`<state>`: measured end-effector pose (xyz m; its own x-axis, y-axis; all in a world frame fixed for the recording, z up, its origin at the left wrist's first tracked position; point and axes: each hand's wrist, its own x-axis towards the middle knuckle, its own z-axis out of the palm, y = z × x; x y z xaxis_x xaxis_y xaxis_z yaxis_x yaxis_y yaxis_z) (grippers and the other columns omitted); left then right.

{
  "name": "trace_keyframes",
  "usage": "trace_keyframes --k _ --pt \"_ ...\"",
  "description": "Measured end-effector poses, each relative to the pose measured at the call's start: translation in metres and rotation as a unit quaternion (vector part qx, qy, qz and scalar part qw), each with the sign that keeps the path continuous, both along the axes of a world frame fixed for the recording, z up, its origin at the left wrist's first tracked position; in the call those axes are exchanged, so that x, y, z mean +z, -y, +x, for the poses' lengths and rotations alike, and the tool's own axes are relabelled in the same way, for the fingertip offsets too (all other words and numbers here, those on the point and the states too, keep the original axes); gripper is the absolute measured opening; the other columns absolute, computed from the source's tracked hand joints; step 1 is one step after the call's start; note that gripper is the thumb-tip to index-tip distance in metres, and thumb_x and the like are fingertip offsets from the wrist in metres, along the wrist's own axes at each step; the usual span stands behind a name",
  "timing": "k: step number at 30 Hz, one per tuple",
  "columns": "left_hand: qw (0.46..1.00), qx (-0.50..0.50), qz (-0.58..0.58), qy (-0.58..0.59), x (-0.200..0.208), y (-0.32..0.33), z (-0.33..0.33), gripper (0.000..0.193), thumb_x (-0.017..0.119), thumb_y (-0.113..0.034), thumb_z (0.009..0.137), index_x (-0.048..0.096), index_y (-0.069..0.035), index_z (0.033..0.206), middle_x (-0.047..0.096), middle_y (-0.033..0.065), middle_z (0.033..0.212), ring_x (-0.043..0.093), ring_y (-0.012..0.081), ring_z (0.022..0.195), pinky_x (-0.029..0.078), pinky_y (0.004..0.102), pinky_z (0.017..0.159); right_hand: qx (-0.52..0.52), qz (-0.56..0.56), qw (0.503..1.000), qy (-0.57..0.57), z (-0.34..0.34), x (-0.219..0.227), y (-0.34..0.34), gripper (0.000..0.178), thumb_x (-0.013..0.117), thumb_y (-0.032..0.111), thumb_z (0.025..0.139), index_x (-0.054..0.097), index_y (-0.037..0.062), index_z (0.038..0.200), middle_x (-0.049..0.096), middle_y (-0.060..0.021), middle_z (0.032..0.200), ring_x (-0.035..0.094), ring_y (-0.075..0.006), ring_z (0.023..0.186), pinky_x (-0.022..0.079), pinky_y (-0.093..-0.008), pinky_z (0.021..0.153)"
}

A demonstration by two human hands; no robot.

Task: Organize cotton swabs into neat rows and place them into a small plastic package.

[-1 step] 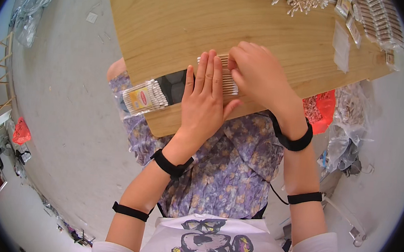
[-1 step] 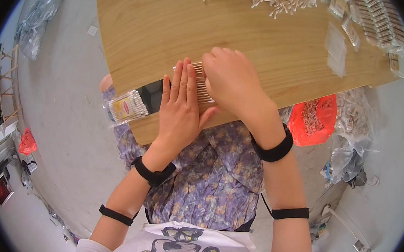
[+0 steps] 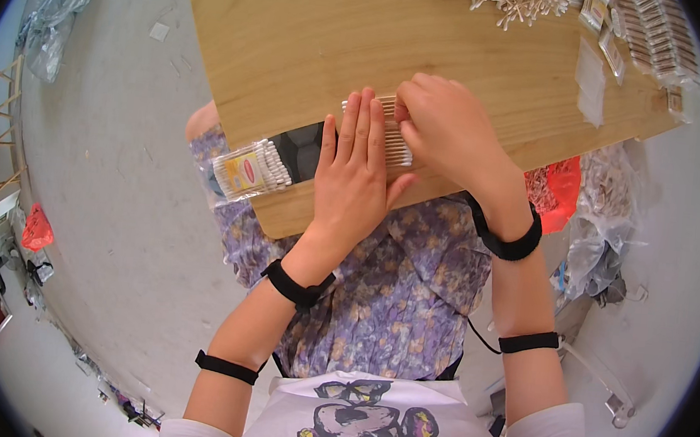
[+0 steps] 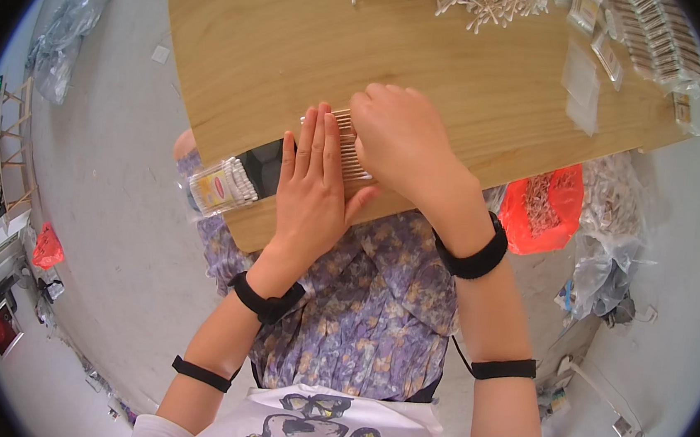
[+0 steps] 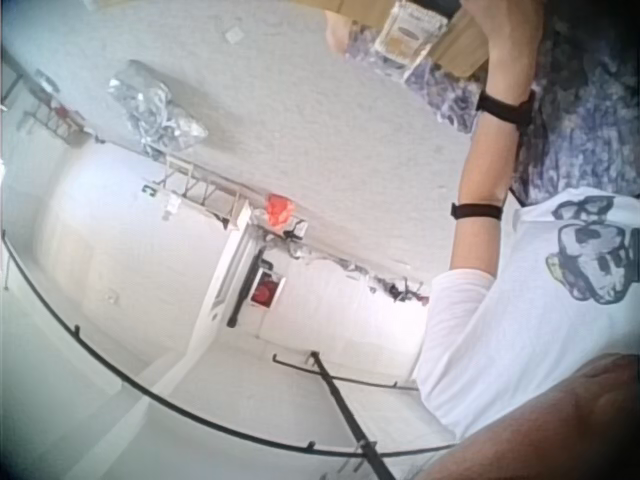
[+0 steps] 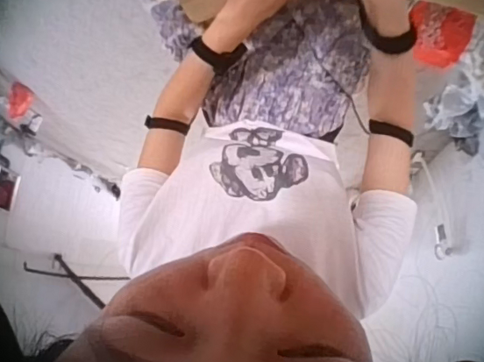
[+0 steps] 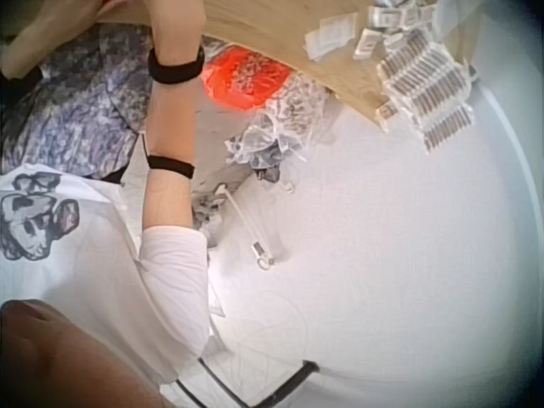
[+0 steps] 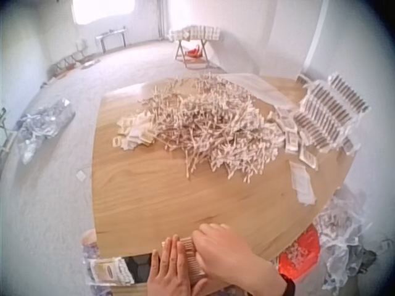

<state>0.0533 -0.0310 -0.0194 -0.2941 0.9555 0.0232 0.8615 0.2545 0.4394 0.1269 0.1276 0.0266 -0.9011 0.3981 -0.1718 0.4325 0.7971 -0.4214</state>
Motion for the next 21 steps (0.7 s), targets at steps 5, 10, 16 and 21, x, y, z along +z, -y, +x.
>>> trace_keyframes --k 5,10,16,21 --pt "1.0 0.004 0.019 0.015 -0.004 0.001 0.001 0.101 0.061 -0.055 0.092 0.018 0.011 0.155 0.022 0.0239 0.163 0.018 0.038 0.153 0.019 0.0531 0.122 -0.027 0.025 0.999 -0.03 0.012 0.004 -0.002 0.008 0.061 -0.001 0.076 0.058 0.0002 0.084 0.061 -0.0162 0.086 0.06 -0.0368 0.087 0.048 -0.0456 0.079" --pt "0.999 0.011 0.038 0.032 -0.004 0.002 0.001 0.101 0.066 -0.051 0.09 0.019 0.01 0.154 0.024 0.0226 0.163 0.022 0.0383 0.152 0.02 0.0528 0.122 -0.161 -0.099 0.98 -0.065 0.059 0.04 -0.009 0.009 0.061 -0.002 0.083 0.055 -0.0023 0.09 0.06 -0.0153 0.085 0.059 -0.0345 0.082 0.048 -0.0422 0.074" --pt "0.991 0.028 0.094 0.091 -0.001 0.013 -0.007 0.102 0.075 -0.042 0.087 0.016 0.006 0.156 0.025 0.021 0.162 0.025 0.0397 0.15 0.018 0.0546 0.122 -0.362 -0.166 0.917 -0.003 0.184 0.06 -0.009 0.011 0.06 0.001 0.092 0.063 -0.0025 0.102 0.068 -0.0127 0.092 0.064 -0.0256 0.081 0.05 -0.032 0.078" --pt "0.985 0.044 0.101 0.132 0.018 0.026 -0.016 0.103 0.077 -0.038 0.086 0.015 0.003 0.157 0.024 0.0222 0.162 0.023 0.0409 0.15 0.015 0.0558 0.122 -0.443 -0.002 0.882 0.161 0.271 0.062 -0.02 0.013 0.061 0.005 0.094 0.065 -0.0009 0.105 0.071 -0.0097 0.099 0.067 -0.0202 0.089 0.051 -0.0326 0.081"
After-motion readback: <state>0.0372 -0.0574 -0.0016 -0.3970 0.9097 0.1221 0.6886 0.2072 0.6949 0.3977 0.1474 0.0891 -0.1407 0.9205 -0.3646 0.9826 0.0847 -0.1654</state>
